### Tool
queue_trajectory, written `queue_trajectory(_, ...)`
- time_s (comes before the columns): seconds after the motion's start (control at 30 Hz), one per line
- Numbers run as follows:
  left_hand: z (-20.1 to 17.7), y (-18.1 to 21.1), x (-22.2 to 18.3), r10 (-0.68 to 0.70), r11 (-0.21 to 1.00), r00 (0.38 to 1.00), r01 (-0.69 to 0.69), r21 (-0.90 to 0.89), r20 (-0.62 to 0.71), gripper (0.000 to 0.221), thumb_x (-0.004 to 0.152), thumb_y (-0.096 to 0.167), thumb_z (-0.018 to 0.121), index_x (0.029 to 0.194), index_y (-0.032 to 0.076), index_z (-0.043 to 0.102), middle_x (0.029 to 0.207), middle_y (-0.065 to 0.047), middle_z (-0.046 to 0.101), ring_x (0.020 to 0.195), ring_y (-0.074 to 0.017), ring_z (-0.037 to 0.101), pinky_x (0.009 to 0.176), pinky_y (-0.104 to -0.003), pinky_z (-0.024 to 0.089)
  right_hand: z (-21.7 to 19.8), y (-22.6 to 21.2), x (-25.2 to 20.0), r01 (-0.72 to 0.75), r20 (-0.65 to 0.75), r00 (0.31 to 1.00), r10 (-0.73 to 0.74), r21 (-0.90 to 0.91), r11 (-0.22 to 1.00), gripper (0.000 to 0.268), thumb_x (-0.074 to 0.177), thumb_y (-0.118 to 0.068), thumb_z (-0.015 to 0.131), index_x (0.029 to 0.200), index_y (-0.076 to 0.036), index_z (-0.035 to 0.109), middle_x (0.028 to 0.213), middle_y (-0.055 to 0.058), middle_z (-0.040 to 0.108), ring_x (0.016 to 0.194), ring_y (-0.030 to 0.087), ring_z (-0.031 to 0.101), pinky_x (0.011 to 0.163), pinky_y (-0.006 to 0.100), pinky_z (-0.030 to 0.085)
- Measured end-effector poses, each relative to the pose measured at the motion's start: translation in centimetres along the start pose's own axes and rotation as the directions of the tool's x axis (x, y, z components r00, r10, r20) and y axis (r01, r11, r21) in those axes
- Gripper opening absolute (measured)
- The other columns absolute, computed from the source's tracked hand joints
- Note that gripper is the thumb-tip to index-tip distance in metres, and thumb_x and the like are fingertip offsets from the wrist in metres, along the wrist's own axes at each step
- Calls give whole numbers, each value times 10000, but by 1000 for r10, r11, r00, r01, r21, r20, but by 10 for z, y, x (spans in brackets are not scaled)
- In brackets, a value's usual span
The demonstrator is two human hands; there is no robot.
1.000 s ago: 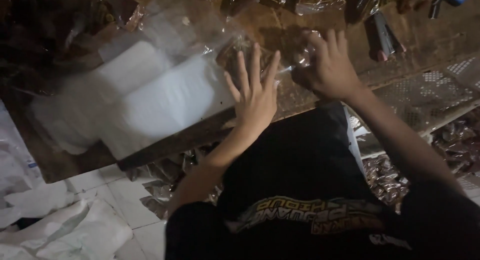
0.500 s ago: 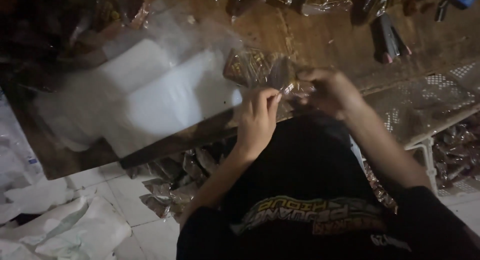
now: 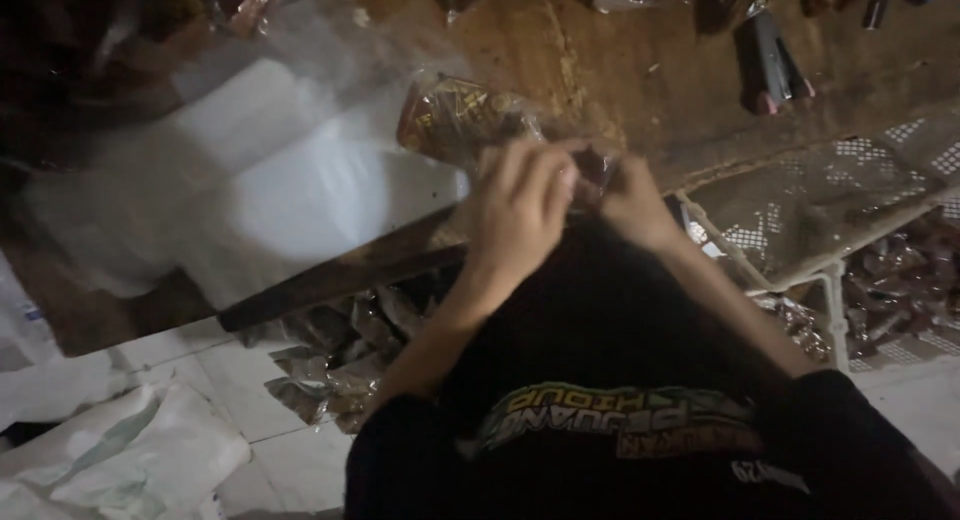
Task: Packing small snack packets into a larger plastic bag and sealing it with a stapler
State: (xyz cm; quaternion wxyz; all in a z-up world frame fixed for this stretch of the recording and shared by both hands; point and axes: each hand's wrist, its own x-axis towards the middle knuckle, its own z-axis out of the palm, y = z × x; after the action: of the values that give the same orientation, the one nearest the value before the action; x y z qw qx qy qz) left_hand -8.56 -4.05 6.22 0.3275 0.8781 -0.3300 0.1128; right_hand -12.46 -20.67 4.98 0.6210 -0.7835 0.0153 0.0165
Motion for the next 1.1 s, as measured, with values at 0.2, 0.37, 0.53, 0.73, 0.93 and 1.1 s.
queue_trajectory(0.2,-20,-24,28,-218,963,944,165,214,249,271,1001,396,592,1201,231,669,1411,-102,462,1321,-391,413,1085,-655,297,-49,-50,34,-73,52,992,113,-495,866,234,1051,-102,539,938,48,678,797,226,700,704,369,676,549,422,515)
queue_trajectory(0.37,38,-88,114,-340,914,894,242,326,290,451,1026,394,598,1438,228,522,1530,-206,433,1418,-472,371,1130,-692,312,-73,35,135,84,-182,933,-312,-730,678,280,1082,-131,740,1278,48,654,1215,296,695,1031,510,630,789,556,463)
queue_trajectory(0.53,54,-125,130,-454,878,850,477,-26,269,474,990,319,638,1427,186,511,1120,-191,729,1024,-385,702,817,-453,551,-55,31,122,-77,-265,950,-165,-712,698,511,783,47,655,1240,13,429,1315,364,299,779,656,546,586,660,481)
queue_trajectory(0.73,2,-31,82,-395,917,883,362,-167,-255,306,801,325,838,895,163,596,801,-16,634,698,-212,612,645,-360,462,-58,-15,70,-53,-96,993,61,90,995,242,1065,-130,544,1247,-203,402,1178,15,480,1089,118,452,980,284,392)
queue_trajectory(0.93,-4,54,26,-166,981,986,162,-104,-33,486,913,302,793,1286,69,585,1440,-171,503,1424,-416,461,1295,-628,281,-26,-30,46,231,-261,925,-275,-188,955,358,1102,-199,581,1252,-66,284,1286,209,496,1240,334,538,1029,453,463)
queue_trajectory(1.1,42,33,-18,-377,860,924,378,344,-72,515,992,458,483,1441,227,586,1628,-154,374,1538,-419,282,1204,-623,6,-44,42,15,-42,-220,958,-183,-740,671,643,1006,-388,790,1382,-34,406,1226,215,444,1101,408,401,894,576,330)
